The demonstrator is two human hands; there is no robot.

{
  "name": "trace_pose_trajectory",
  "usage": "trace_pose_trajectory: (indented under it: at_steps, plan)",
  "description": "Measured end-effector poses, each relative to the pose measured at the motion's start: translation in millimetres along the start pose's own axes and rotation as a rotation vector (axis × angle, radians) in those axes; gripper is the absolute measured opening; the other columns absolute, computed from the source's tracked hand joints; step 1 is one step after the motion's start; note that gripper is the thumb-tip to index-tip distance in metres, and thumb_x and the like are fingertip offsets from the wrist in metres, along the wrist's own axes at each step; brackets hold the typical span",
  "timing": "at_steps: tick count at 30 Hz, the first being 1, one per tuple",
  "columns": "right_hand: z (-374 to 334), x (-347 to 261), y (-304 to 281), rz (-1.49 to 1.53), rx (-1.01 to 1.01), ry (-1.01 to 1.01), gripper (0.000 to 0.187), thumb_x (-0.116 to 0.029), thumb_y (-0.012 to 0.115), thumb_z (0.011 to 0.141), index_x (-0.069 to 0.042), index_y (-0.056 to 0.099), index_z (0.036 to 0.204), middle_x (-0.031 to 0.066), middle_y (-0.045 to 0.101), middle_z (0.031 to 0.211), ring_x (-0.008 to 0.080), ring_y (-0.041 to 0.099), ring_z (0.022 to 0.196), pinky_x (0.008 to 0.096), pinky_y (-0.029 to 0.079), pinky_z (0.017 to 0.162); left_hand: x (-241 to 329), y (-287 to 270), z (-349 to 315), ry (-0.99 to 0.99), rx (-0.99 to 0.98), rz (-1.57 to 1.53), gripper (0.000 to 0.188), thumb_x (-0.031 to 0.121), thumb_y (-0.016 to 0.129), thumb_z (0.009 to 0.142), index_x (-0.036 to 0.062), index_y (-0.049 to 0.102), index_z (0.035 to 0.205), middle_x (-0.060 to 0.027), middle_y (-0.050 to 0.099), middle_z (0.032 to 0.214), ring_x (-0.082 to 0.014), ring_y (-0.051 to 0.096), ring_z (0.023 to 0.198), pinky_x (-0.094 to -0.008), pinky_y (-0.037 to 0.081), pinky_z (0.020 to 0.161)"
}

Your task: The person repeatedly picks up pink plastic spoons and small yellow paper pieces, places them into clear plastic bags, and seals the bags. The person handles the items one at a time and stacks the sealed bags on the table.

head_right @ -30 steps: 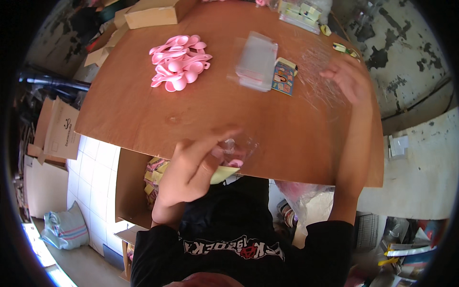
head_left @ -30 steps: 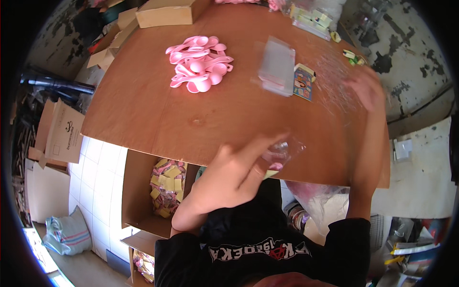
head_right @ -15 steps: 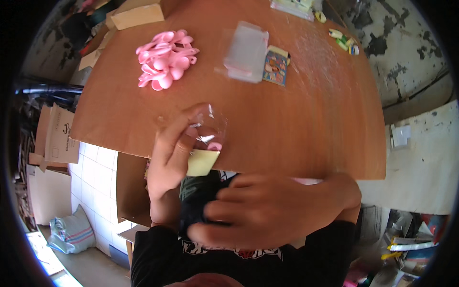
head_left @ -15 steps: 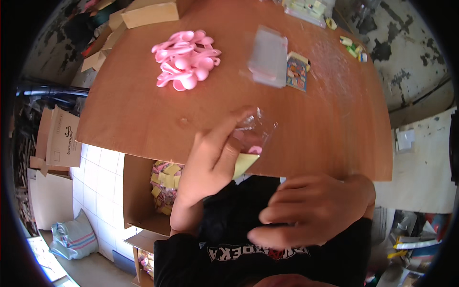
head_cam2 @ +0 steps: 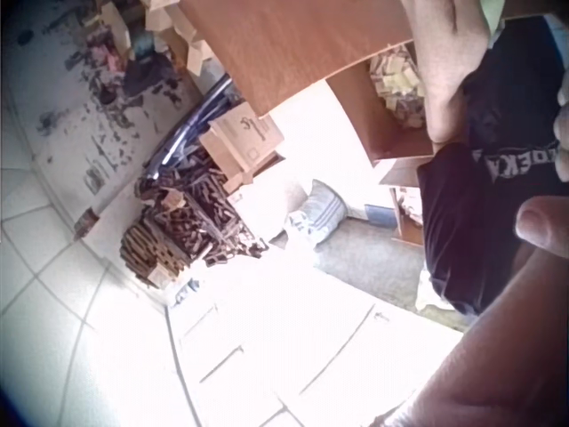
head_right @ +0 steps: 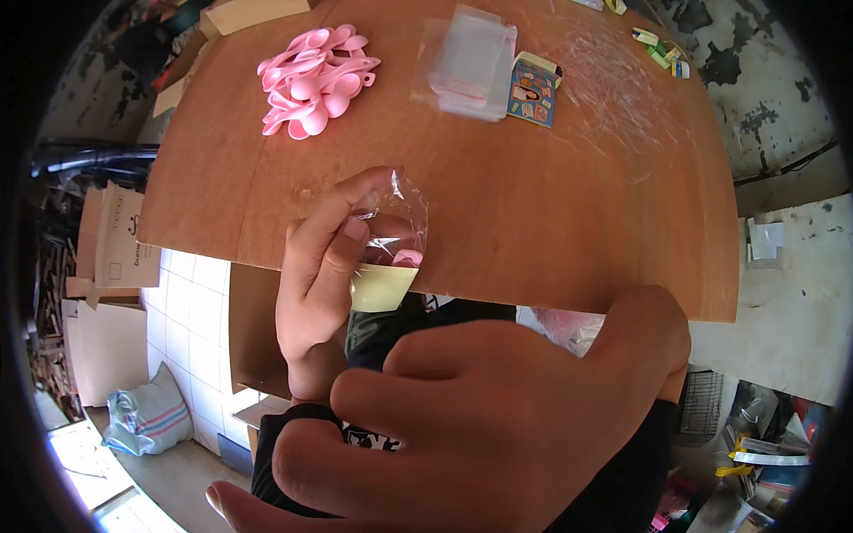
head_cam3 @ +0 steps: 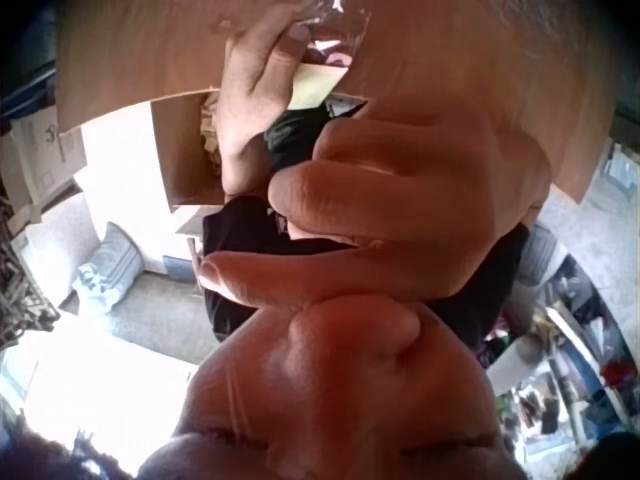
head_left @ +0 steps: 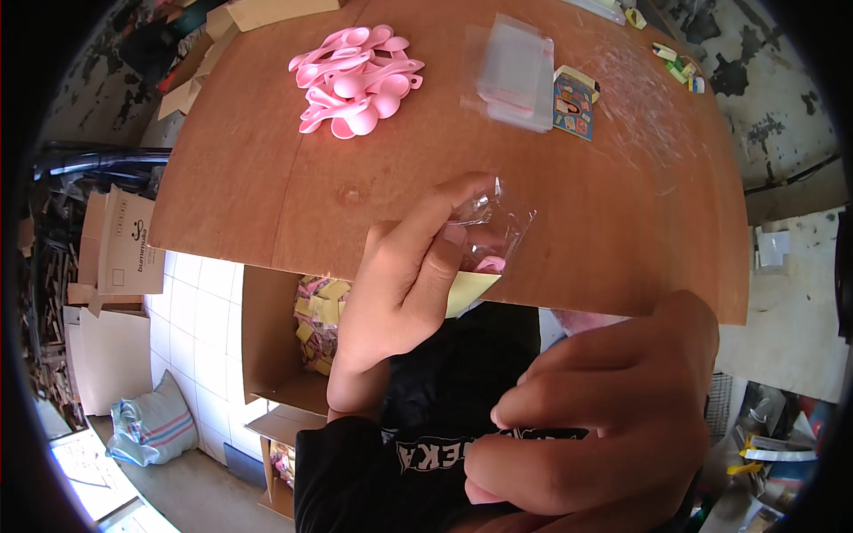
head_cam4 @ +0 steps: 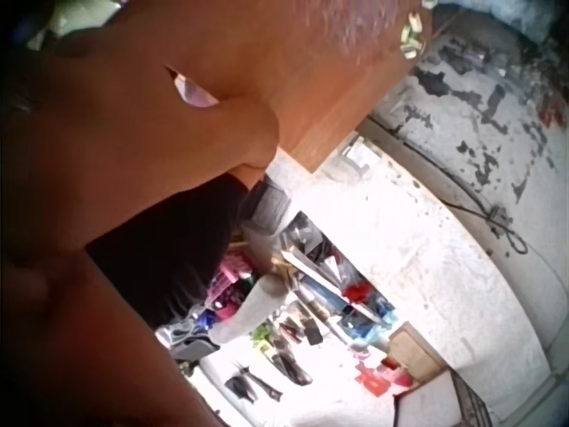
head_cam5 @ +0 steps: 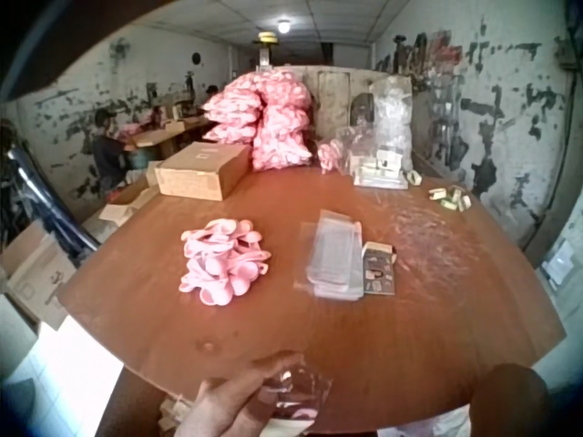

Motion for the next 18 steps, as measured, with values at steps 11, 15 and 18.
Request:
trace_pose_trajectory:
  at_steps: [11, 15, 18]
  plan:
    - [-34.9, 88.6, 9.6, 0.208, -0.121, 0.533, 0.019, -0.008, 0.075, 0.086, -0.005, 0.069, 0.104, 0.0026, 0.063, 0.087, 0.0098, 0.061, 0.070, 0.0234, 0.048, 0.059, -2.8, -25.7, 0.2, 0.042, 0.148, -0.188, 0.044, 0.018, 0.036, 0.107, -0.0037, 0.045, 0.144, -0.0189, 0.073, 0.100, -0.0213, 0.071, 0.095, -0.0306, 0.056, 0.081]
    - [-37.5, 130.5, 8.0, 0.084, 0.018, 0.667, 0.015, -0.006, 0.073, 0.089, -0.002, 0.066, 0.101, 0.0063, 0.064, 0.088, 0.0116, 0.063, 0.080, 0.0267, 0.050, 0.069, -0.6, -14.4, 8.1, 0.134, 0.049, -0.161, 0.050, 0.025, 0.038, 0.108, -0.0031, 0.040, 0.149, -0.0179, 0.072, 0.104, -0.0218, 0.069, 0.100, -0.0333, 0.052, 0.091]
    - [-29.0, 131.7, 11.4, 0.197, -0.053, 0.653, 0.011, -0.007, 0.073, 0.089, 0.000, 0.067, 0.095, 0.0077, 0.065, 0.088, 0.0136, 0.062, 0.081, 0.0283, 0.050, 0.073, 0.9, -14.7, 7.3, 0.213, 0.052, -0.171, 0.062, 0.033, 0.044, 0.106, -0.0020, 0.030, 0.155, -0.0184, 0.070, 0.111, -0.0236, 0.068, 0.103, -0.0356, 0.049, 0.096]
Point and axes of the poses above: each hand's wrist, its own z-axis towards the middle knuckle, its own y-axis out of the palm, x = y × z, the point moved 9 cm from there along z, towards the middle knuckle
